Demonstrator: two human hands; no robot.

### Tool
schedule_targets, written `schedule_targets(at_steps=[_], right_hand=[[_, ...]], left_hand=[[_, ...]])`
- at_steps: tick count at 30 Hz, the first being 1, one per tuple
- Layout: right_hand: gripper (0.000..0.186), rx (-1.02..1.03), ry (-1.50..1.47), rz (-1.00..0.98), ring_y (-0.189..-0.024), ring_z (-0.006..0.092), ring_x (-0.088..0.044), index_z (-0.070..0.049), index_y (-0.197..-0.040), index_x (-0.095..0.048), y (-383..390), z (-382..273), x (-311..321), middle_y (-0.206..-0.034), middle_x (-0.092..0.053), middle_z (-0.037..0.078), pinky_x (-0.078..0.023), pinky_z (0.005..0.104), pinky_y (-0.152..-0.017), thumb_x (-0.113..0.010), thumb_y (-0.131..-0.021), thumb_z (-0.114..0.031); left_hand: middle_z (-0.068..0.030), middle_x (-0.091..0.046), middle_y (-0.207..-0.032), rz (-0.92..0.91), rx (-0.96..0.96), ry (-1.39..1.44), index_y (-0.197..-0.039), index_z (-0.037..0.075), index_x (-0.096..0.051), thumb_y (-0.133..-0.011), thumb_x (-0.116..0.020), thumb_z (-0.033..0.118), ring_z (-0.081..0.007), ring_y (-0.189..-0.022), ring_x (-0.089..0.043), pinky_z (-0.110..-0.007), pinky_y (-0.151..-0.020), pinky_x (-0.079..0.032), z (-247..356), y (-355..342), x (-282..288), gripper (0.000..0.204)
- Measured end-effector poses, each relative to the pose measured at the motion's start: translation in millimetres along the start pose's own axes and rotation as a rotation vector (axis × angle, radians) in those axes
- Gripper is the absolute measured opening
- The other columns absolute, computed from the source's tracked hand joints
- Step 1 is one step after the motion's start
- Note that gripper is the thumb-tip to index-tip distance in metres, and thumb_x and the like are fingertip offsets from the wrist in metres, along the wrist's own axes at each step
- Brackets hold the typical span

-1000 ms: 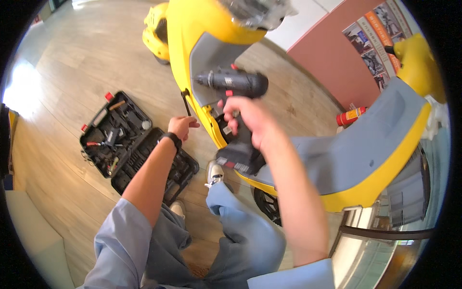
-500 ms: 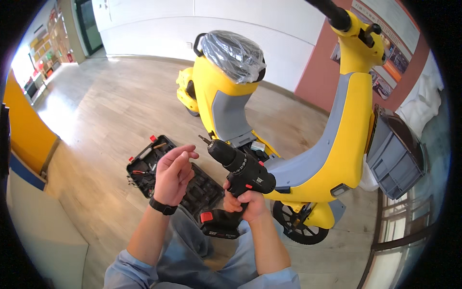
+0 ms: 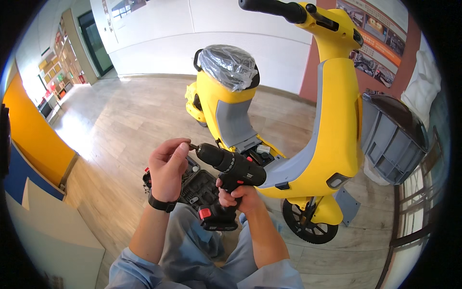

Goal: Using a power drill and hand tools to remove or install parts on a yellow scooter.

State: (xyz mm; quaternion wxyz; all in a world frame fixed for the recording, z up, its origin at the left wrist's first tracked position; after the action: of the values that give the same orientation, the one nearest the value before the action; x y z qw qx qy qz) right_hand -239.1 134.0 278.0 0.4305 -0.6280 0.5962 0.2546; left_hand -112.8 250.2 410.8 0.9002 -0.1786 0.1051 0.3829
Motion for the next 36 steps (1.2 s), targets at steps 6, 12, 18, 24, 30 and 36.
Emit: schedule_targets(at_steps=[6, 12, 18, 24, 30, 36], right_hand=[[0.049, 0.009, 0.077, 0.039, -0.045, 0.0137, -0.039, 0.001, -0.107, -0.052, -2.5, -3.9, -1.5, -0.058, -0.045, 0.005, -0.033, 0.0297, -0.053, -0.062, -0.062, -0.017], [0.048, 0.041, -0.074, 0.058, -0.046, 0.0124, -0.04, 0.002, -0.109, -0.052, -13.3, 3.8, 8.6, -0.059, -0.044, 0.004, -0.036, 0.0282, -0.053, -0.056, -0.064, -0.013], [0.039, 0.131, -0.191, 0.044, -0.046, 0.0107, -0.039, -0.002, -0.109, -0.051, -50.7, 3.3, 18.7, -0.058, -0.045, 0.003, -0.037, 0.028, -0.052, -0.052, -0.072, -0.015], [0.036, 0.168, -0.2, 0.129, -0.047, 0.0101, -0.039, -0.003, -0.108, -0.051, -56.5, 1.7, 18.3, -0.059, -0.045, 0.001, -0.038, 0.0281, -0.053, -0.049, -0.075, -0.017], [0.033, 0.12, -0.159, 0.08, -0.047, 0.01, -0.039, -0.003, -0.106, -0.052, -65.3, 6.4, 10.0, -0.059, -0.044, 0.0, -0.037, 0.0261, -0.053, -0.048, -0.076, -0.016], [0.032, 0.112, -0.159, 0.075, -0.049, 0.0091, -0.039, -0.004, -0.106, -0.053, -75.1, 16.2, 11.6, -0.06, -0.044, -0.001, -0.038, 0.0267, -0.055, -0.047, -0.077, -0.016]], left_hand=[[0.0011, -0.062, -0.079, 0.123, -0.136, -0.239, -0.096, -0.003, -0.065, -0.087, -0.063, 0.007, 0.0007, -0.058, -0.045, -0.016, -0.05, -0.032, -7.7, -7.0, 3.6, 0.013], [0.0009, -0.052, -0.071, 0.19, 0.175, 0.405, -0.088, 0.008, -0.057, -0.094, -0.052, 0.019, -0.0054, -0.045, -0.031, -0.022, -0.041, -0.025, -23.6, -12.9, 32.8, 0.014], [0.0019, -0.039, -0.065, 0.142, 0.482, 0.63, -0.081, 0.01, -0.051, -0.099, -0.045, 0.03, -0.0076, -0.045, -0.023, -0.023, -0.04, -0.02, -35.8, 32.4, 82.9, 0.028], [-0.0059, -0.049, -0.082, 0.16, 0.654, 0.94, -0.097, -0.001, -0.053, -0.099, -0.046, 0.021, -0.0105, -0.064, -0.043, -0.024, -0.058, -0.038, -16.6, 89.2, 74.0, 0.023], [-0.0167, -0.053, -0.099, 0.521, 0.798, 1.047, -0.097, -0.005, -0.052, -0.094, -0.04, 0.001, -0.0267, -0.095, -0.053, -0.038, -0.089, -0.048, -10.8, 105.8, 80.7, 0.015], [-0.0196, -0.052, -0.109, 0.594, 0.797, 1.074, -0.1, -0.007, -0.053, -0.084, -0.032, -0.015, -0.0329, -0.109, -0.052, -0.043, -0.098, -0.045, -18.6, 119.9, 73.1, 0.028]])
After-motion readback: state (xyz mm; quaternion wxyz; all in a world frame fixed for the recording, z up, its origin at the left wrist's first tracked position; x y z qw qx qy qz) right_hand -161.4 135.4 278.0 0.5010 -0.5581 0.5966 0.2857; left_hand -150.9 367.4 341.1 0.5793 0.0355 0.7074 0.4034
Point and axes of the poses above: each hand's wrist, its own y-axis away from the middle knuckle, its own x-axis out of the back of the hand, z = x × y, the point moved 2 cm from there along -y, towards the middle knuckle
